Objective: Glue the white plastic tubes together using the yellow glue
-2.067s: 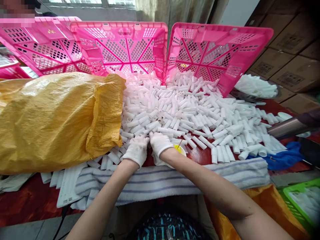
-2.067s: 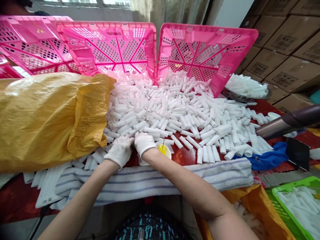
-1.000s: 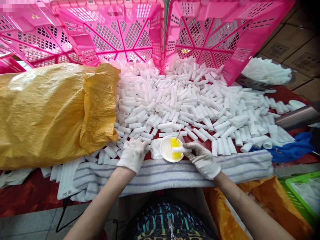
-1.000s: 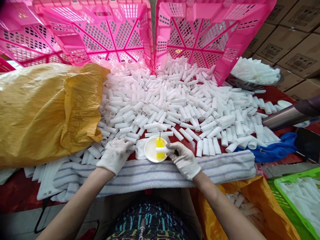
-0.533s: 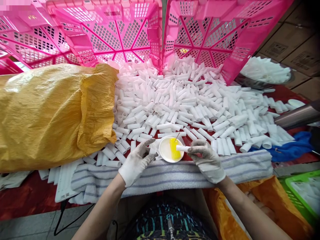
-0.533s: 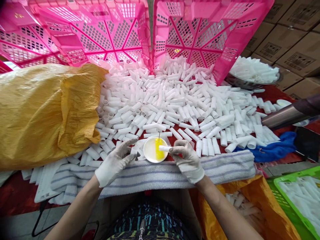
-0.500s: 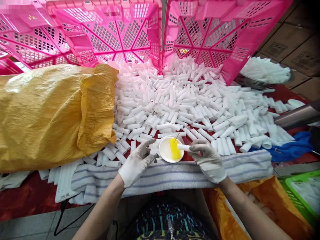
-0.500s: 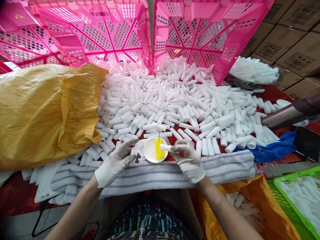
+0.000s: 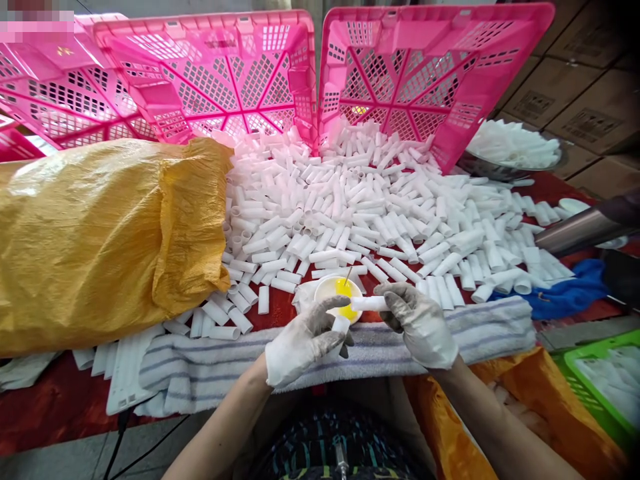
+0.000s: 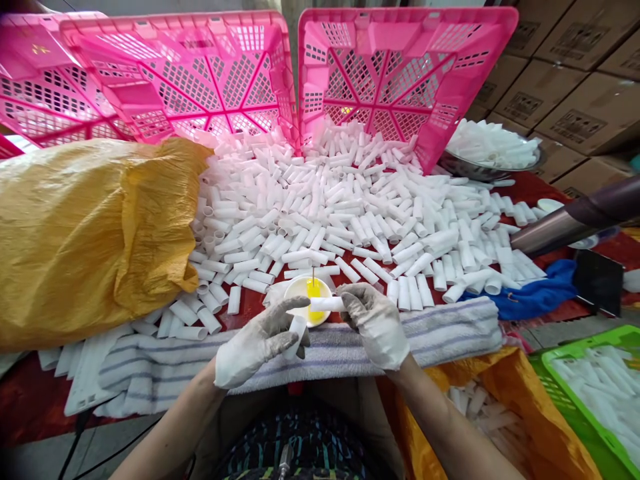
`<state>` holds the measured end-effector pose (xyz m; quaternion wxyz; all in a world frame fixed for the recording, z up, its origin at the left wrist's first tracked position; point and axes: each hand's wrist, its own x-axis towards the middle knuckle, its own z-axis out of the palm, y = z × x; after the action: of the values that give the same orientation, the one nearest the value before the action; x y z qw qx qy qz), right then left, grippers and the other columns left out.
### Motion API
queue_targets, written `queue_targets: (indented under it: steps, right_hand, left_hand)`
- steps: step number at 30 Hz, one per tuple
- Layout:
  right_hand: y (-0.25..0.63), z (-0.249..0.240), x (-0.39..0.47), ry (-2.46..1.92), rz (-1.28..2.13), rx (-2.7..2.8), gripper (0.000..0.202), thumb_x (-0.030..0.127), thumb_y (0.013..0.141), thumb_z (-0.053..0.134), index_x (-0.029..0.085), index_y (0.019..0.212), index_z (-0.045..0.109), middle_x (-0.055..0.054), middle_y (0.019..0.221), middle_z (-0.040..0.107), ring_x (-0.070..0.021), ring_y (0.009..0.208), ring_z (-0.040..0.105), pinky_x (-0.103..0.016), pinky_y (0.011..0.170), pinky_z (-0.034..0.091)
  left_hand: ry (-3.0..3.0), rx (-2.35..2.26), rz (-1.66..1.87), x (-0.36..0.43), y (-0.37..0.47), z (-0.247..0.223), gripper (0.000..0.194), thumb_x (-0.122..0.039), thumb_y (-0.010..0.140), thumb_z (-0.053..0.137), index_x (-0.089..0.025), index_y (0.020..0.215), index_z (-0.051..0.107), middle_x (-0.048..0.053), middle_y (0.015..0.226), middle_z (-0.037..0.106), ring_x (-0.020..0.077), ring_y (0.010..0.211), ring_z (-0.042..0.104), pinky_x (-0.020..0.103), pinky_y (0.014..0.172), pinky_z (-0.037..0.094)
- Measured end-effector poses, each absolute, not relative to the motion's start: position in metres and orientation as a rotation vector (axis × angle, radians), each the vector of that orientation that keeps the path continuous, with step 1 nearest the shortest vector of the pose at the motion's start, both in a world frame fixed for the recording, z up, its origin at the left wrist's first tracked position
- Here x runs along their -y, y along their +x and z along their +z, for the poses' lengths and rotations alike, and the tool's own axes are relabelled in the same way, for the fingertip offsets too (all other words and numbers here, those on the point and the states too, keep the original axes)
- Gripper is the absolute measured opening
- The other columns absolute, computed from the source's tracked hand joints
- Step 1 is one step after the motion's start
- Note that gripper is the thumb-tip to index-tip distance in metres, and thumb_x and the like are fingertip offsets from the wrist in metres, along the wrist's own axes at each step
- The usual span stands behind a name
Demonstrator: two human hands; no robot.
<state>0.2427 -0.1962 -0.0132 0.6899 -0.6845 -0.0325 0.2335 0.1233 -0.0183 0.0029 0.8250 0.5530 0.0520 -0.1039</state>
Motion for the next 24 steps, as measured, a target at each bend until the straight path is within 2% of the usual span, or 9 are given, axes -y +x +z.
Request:
queue_targets:
  steps: [4, 11, 15, 19, 20, 22, 24]
  right_hand:
    - [0.242, -0.013, 0.197, -1.551, 0.507, 0.076, 0.044, 0.056, 0.067, 0.074, 0.017, 0.087, 0.068, -0.002, 0.064, 0.060, -0.0095, 0.048, 0.048, -0.021, 0.040, 0.035]
    - [0.237, -0.015, 0.193, -1.608, 0.469, 0.137, 0.044, 0.056, 0.067, 0.074, 0.017, 0.088, 0.069, -0.006, 0.079, 0.066, -0.0119, 0.056, 0.054, -0.023, 0.046, 0.044]
    - [0.235, -0.010, 0.192, -1.608, 0.559, 0.121, 0.048, 0.058, 0.067, 0.073, 0.015, 0.087, 0.068, -0.004, 0.066, 0.062, -0.0096, 0.049, 0.048, -0.021, 0.041, 0.037]
    - [0.246, -0.012, 0.188, -1.553, 0.689, 0.088, 0.051, 0.061, 0.069, 0.069, 0.015, 0.090, 0.066, 0.002, 0.052, 0.053, -0.0066, 0.041, 0.039, -0.019, 0.036, 0.028]
    - [0.250, -0.016, 0.187, -1.549, 0.689, 0.086, 0.051, 0.060, 0.069, 0.069, 0.015, 0.093, 0.066, 0.002, 0.054, 0.055, -0.0070, 0.041, 0.040, -0.020, 0.037, 0.030]
    - [0.257, -0.025, 0.183, -1.592, 0.645, 0.135, 0.049, 0.056, 0.068, 0.071, 0.017, 0.097, 0.067, -0.001, 0.064, 0.063, -0.0105, 0.049, 0.051, -0.023, 0.043, 0.042]
    - [0.261, -0.035, 0.180, -1.640, 0.545, 0.273, 0.044, 0.052, 0.068, 0.073, 0.018, 0.095, 0.068, -0.006, 0.083, 0.069, -0.0170, 0.070, 0.063, -0.030, 0.065, 0.055]
  left_hand:
    - [1.257, -0.191, -0.113, 0.023, 0.121, 0.008, 0.048, -0.041, 0.084, 0.063, -0.020, 0.123, 0.045, 0.005, 0.087, 0.063, 0.0166, 0.077, 0.059, 0.032, 0.075, 0.044]
    - [1.265, -0.243, -0.208, 0.028, 0.122, 0.017, 0.062, -0.048, 0.077, 0.069, -0.016, 0.125, 0.050, 0.005, 0.082, 0.062, 0.0156, 0.072, 0.058, 0.032, 0.072, 0.046]
    - [1.349, -0.258, -0.177, 0.033, 0.120, 0.010, 0.054, -0.043, 0.078, 0.068, -0.017, 0.124, 0.055, 0.006, 0.089, 0.064, 0.0151, 0.075, 0.059, 0.031, 0.074, 0.049]
    - [1.511, -0.379, -0.009, 0.022, 0.118, 0.000, 0.047, -0.039, 0.079, 0.068, -0.020, 0.121, 0.060, 0.007, 0.103, 0.067, 0.0174, 0.088, 0.062, 0.031, 0.081, 0.049]
    - [1.483, -0.435, 0.029, 0.016, 0.118, -0.001, 0.048, -0.039, 0.077, 0.069, -0.020, 0.121, 0.060, 0.007, 0.105, 0.067, 0.0179, 0.091, 0.062, 0.030, 0.081, 0.049]
    - [1.374, -0.532, 0.109, 0.003, 0.120, -0.004, 0.051, -0.040, 0.073, 0.073, -0.019, 0.118, 0.060, 0.006, 0.106, 0.067, 0.0183, 0.094, 0.062, 0.029, 0.082, 0.049]
    - [1.303, -0.582, 0.197, -0.008, 0.122, -0.007, 0.050, -0.041, 0.069, 0.077, -0.017, 0.111, 0.061, 0.006, 0.105, 0.068, 0.0176, 0.096, 0.062, 0.027, 0.084, 0.048]
